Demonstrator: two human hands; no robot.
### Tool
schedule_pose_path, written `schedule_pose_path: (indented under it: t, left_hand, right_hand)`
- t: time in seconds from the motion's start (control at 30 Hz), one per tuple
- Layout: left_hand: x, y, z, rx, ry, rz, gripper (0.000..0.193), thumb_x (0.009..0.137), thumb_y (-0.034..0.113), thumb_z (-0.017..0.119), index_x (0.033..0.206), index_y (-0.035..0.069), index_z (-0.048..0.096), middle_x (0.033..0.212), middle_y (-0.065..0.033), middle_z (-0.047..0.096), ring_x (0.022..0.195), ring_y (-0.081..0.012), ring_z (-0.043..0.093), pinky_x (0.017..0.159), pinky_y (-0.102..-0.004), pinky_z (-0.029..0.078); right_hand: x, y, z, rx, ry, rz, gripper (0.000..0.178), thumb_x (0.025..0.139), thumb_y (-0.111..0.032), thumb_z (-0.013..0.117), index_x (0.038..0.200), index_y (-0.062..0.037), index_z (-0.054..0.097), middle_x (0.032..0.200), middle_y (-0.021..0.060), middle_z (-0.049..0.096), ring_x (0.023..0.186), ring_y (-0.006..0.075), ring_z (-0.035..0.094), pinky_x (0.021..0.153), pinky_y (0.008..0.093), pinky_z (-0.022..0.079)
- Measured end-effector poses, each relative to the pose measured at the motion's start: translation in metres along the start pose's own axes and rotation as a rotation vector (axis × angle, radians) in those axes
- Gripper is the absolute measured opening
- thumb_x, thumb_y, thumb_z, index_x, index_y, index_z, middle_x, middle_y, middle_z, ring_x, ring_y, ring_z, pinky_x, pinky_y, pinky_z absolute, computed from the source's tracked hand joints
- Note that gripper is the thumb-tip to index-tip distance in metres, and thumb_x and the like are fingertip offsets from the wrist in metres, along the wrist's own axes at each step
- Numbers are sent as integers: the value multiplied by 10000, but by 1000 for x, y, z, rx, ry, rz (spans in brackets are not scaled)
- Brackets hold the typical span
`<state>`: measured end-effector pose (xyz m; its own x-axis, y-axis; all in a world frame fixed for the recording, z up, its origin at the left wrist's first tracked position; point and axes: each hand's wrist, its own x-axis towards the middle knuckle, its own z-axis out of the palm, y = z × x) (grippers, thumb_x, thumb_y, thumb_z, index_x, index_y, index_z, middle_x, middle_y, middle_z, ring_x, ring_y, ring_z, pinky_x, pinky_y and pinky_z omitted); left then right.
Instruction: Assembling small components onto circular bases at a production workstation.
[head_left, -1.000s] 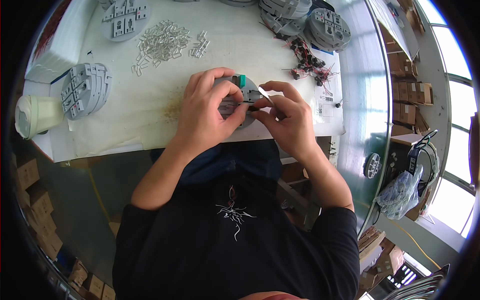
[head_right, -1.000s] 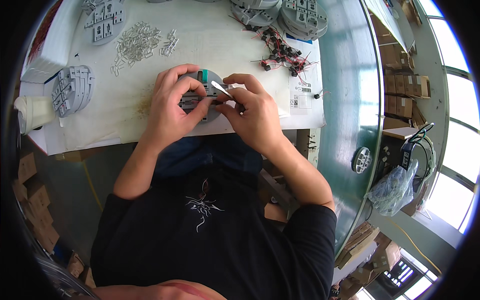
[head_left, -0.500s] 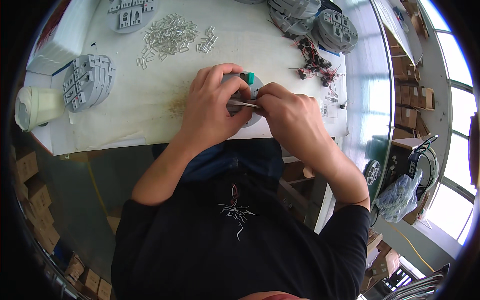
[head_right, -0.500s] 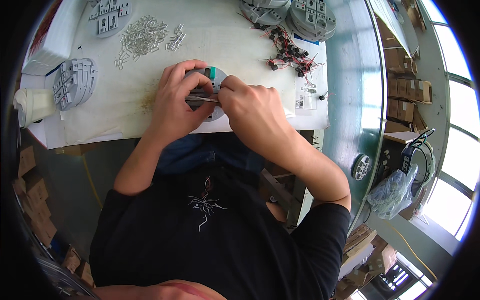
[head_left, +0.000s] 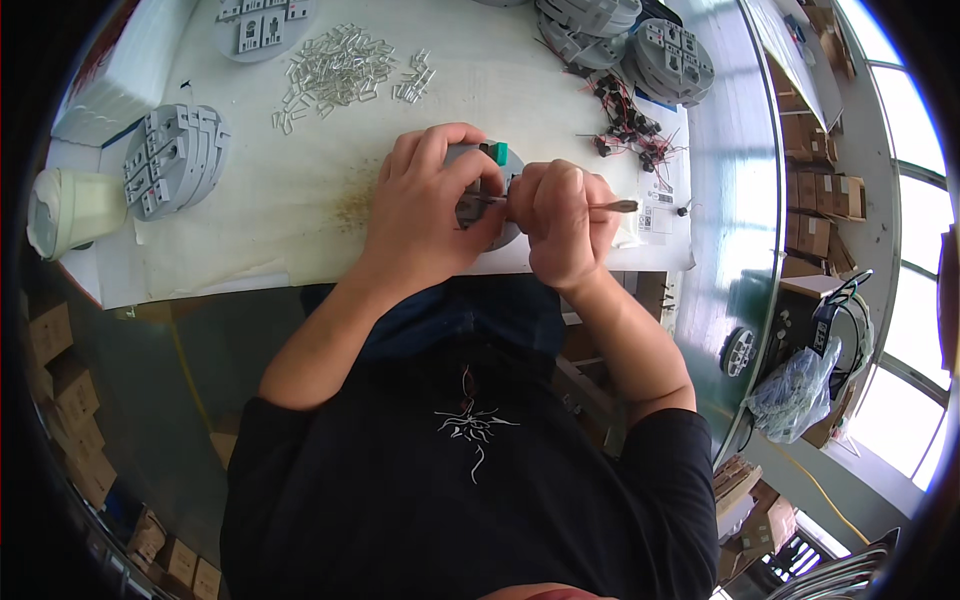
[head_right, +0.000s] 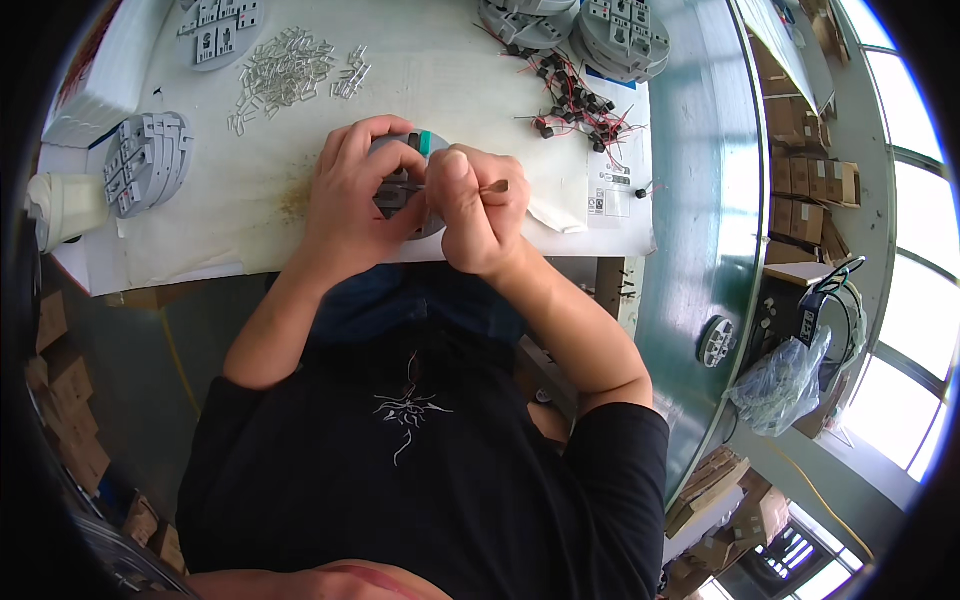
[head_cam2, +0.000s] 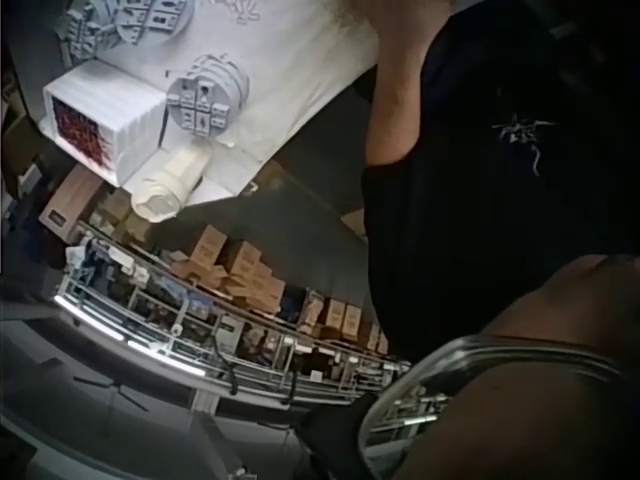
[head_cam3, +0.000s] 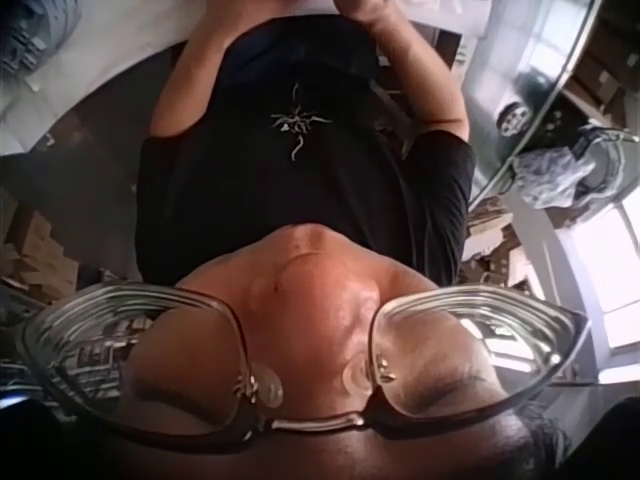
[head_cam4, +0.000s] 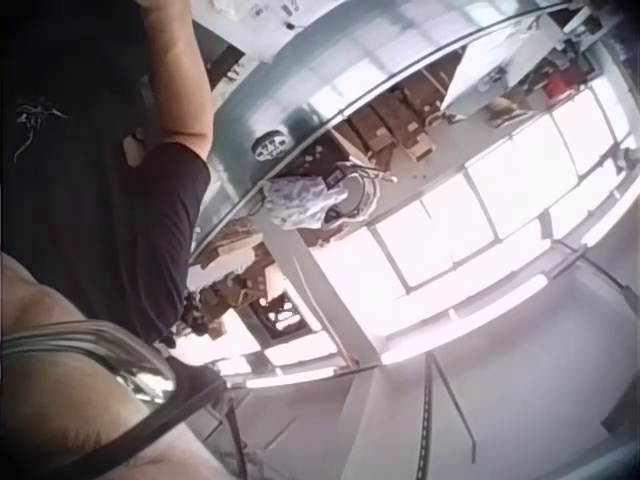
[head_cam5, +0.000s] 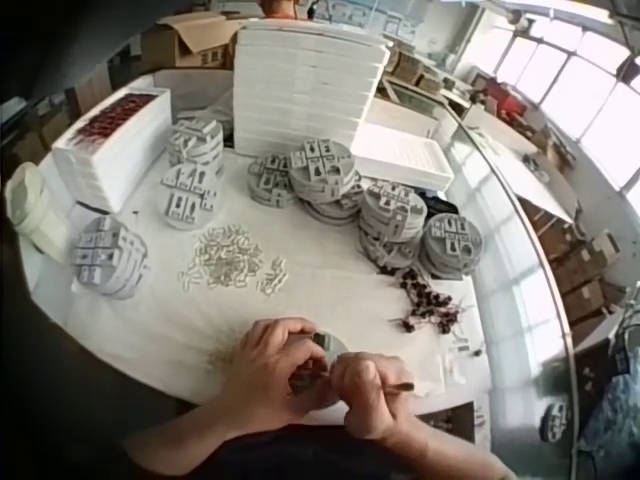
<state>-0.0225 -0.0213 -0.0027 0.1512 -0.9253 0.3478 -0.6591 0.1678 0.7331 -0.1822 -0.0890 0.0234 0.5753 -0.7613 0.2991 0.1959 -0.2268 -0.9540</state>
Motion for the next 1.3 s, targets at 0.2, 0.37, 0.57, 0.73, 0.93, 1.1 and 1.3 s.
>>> schedule_pose_path:
  t: [0.2,0.37,0.57,0.73,0.93,1.1,1.3]
  left_hand:
    - [4,23,-16,330,-16,114,868,699,305,919,1470,177,541,1402,-103,540,1243,-347,551,1078,-486,453]
    - [15,28,-21,183,-192,128,1068,637,292,981,1566,169,470,1446,-160,472,1258,-373,551,1060,-470,491]
    - [-8,1,-10,-11,89,187,1074,632,250,1008,1554,120,474,1405,-195,483,1278,-386,567,1004,-463,548]
    - [-23,4,-26,-157,8,80,1031,664,289,1002,1544,110,495,1318,-176,579,1193,-346,639,991,-462,547]
    - [-1,4,-23,-50,-167,-51,1031,648,382,1003,1524,115,530,1150,-111,701,1042,-295,699,953,-429,541]
    - [-3,-2,-15,-64,-97,-27,1044,621,445,1006,1502,116,552,1066,-75,738,966,-281,711,922,-423,540]
    - [-2,-1,-13,-27,-66,1,1031,616,469,1005,1480,115,567,1074,-77,738,954,-283,709,918,-425,540]
  right_hand:
    - [23,4,-18,619,148,133,654,1143,-595,296,756,-91,451,611,8,363,512,129,344,508,306,326]
    - [32,-55,-52,518,91,159,688,1129,-641,282,790,-84,503,618,-1,371,532,139,382,521,319,353]
    - [13,-56,-61,-660,-120,327,537,1142,-449,483,821,-39,614,675,78,573,571,243,549,562,407,434]
    - [13,-47,-41,-1007,-338,188,401,1092,-311,599,838,-8,666,748,166,666,655,354,643,607,461,481]
    - [21,-51,-31,-1276,-474,299,367,1059,-315,621,832,-42,713,674,182,641,652,416,641,608,514,488]
    - [20,-44,-30,-1321,-479,259,403,1059,-338,623,777,-61,696,626,173,629,602,419,633,581,527,482]
    - [15,-39,-28,-1309,-445,197,441,1058,-351,629,733,-54,653,632,171,630,598,415,633,568,522,479]
